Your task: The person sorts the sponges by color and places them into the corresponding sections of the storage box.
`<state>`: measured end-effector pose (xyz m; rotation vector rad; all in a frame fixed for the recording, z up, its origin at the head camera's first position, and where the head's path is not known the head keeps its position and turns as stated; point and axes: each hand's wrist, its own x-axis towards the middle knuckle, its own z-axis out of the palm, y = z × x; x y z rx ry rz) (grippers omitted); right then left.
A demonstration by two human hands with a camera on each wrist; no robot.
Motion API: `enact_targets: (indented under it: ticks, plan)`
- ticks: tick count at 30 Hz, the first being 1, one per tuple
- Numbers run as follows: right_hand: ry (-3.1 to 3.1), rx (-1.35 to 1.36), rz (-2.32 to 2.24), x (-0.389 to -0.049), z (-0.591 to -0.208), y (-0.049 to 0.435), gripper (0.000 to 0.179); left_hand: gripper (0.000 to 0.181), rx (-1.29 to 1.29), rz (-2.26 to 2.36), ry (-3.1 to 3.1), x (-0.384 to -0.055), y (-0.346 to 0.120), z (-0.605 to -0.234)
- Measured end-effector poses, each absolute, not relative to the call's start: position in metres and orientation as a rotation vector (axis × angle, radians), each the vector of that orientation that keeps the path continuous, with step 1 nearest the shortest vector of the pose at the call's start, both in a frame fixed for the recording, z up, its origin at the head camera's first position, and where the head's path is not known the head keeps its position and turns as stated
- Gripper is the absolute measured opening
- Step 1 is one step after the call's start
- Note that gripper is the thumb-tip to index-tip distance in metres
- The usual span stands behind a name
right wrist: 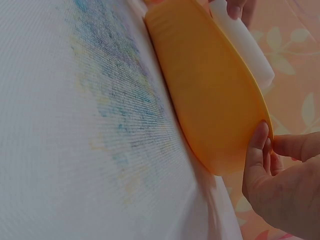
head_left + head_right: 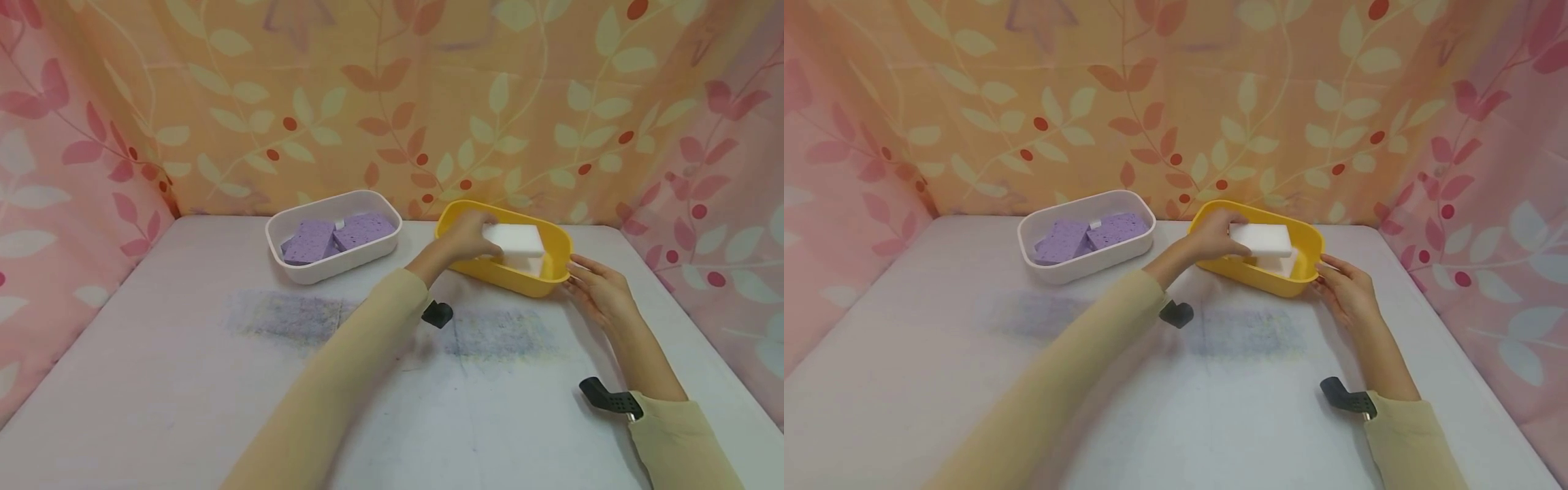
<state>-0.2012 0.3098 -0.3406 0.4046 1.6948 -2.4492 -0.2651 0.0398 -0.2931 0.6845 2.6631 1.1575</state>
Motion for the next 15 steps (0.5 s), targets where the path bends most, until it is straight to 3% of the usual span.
enact_targets:
  ticks: [15]
  plan:
    - [1.723, 0.374, -2.453, -0.2021, -0.3423, 0.3102, 0.015, 0.060, 0.639, 1.138, 2.724, -0.2733, 0.0452, -0.3015]
